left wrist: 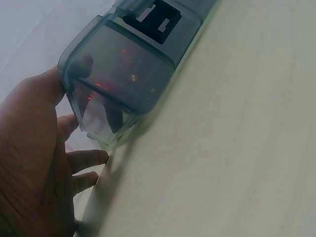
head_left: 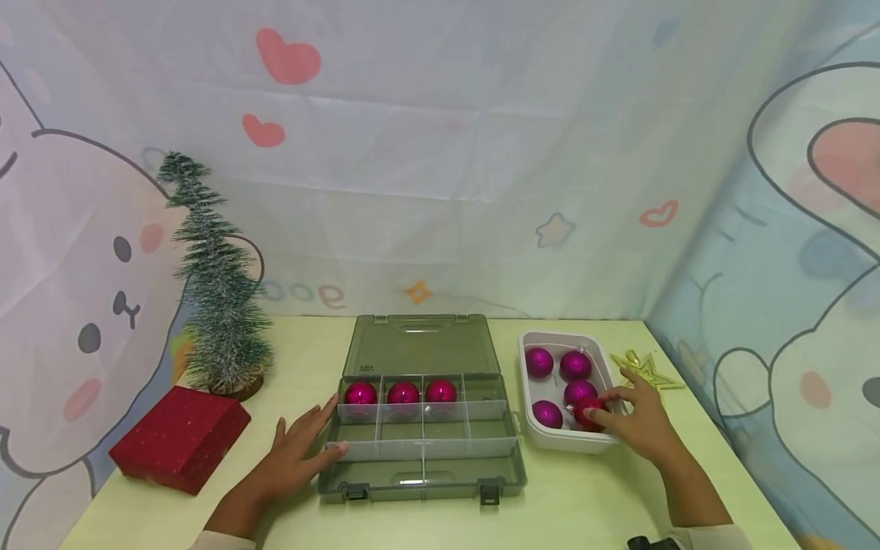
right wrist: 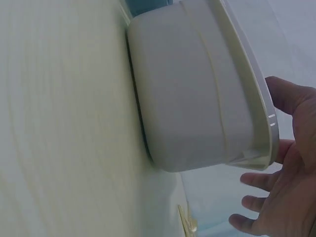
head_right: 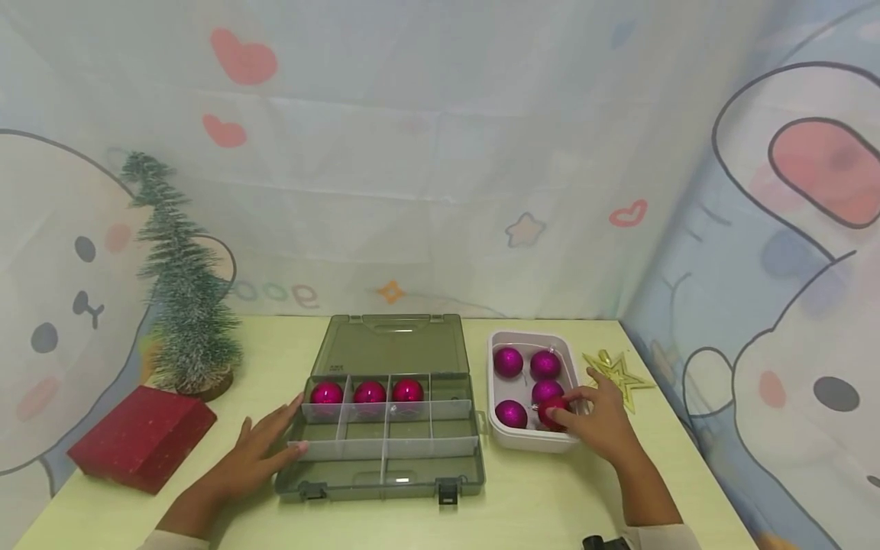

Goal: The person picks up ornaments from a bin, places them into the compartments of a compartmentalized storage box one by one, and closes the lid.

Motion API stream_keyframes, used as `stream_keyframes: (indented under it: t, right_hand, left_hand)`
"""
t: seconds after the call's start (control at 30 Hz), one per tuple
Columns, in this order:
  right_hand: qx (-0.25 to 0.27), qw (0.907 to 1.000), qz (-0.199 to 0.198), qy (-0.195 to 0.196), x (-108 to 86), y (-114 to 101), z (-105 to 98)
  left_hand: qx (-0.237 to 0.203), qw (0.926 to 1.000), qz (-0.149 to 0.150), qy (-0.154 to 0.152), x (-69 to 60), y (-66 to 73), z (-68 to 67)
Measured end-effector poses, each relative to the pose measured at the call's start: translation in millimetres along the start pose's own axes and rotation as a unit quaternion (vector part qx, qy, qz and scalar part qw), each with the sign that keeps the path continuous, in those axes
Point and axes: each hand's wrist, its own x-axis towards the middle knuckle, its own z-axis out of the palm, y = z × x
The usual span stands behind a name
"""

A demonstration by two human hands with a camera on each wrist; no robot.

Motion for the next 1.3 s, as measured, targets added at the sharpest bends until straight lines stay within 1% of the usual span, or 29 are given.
stream_keyframes:
  t: [0.13,0.27,0.4,0.57,0.73,0.9,1.0,1.07,1.2,1.3]
  right_hand:
    - [0.024,0.9991,-0.027,0.024,-3.6,-0.9,-4.5]
    - [0.047,0.9944,-0.08,0.051,-4.9,-6.1,-7.7]
    - [0.049,0.9901,-0.12,0.055,-2.4,-15.4,-8.5]
    - [0.039,0.9864,-0.153,0.047,5.1,-25.8,-7.3]
    - [0.034,0.9831,-0.178,0.025,16.7,-34.0,-2.3]
    - [0.019,0.985,-0.171,-0.01,23.9,-40.7,5.8]
    - [0.029,0.9845,-0.17,-0.033,28.4,-45.7,11.0]
    - [0.039,0.9819,-0.181,-0.041,32.4,-50.1,14.8]
    - [0.043,0.9736,-0.22,-0.043,39.7,-60.1,22.9]
    - [0.03,0.9697,-0.239,-0.038,42.1,-68.0,29.3]
  left_hand:
    - [-0.002,1.0,0.0,-0.002,-0.9,1.1,-1.0]
    - [-0.006,1.0,0.0,-0.002,-0.9,0.8,-1.3]
    - [-0.005,1.0,0.001,0.0,-0.6,-0.9,-1.1]
    - [-0.002,1.0,0.005,0.007,-0.4,-2.8,-0.7]
    - [-0.006,0.9999,0.007,0.01,-0.3,-3.0,0.4]
    - [-0.008,1.0,0.0,0.0,0.0,-2.1,1.0]
    - [-0.005,1.0,-0.003,-0.002,0.3,-1.3,0.3]
    - [-0.006,1.0,-0.005,-0.002,0.2,-1.0,-0.4]
    - [-0.004,1.0,-0.007,-0.004,0.3,-1.7,-0.9]
    - [-0.003,1.0,-0.006,-0.005,1.0,-2.9,-0.5]
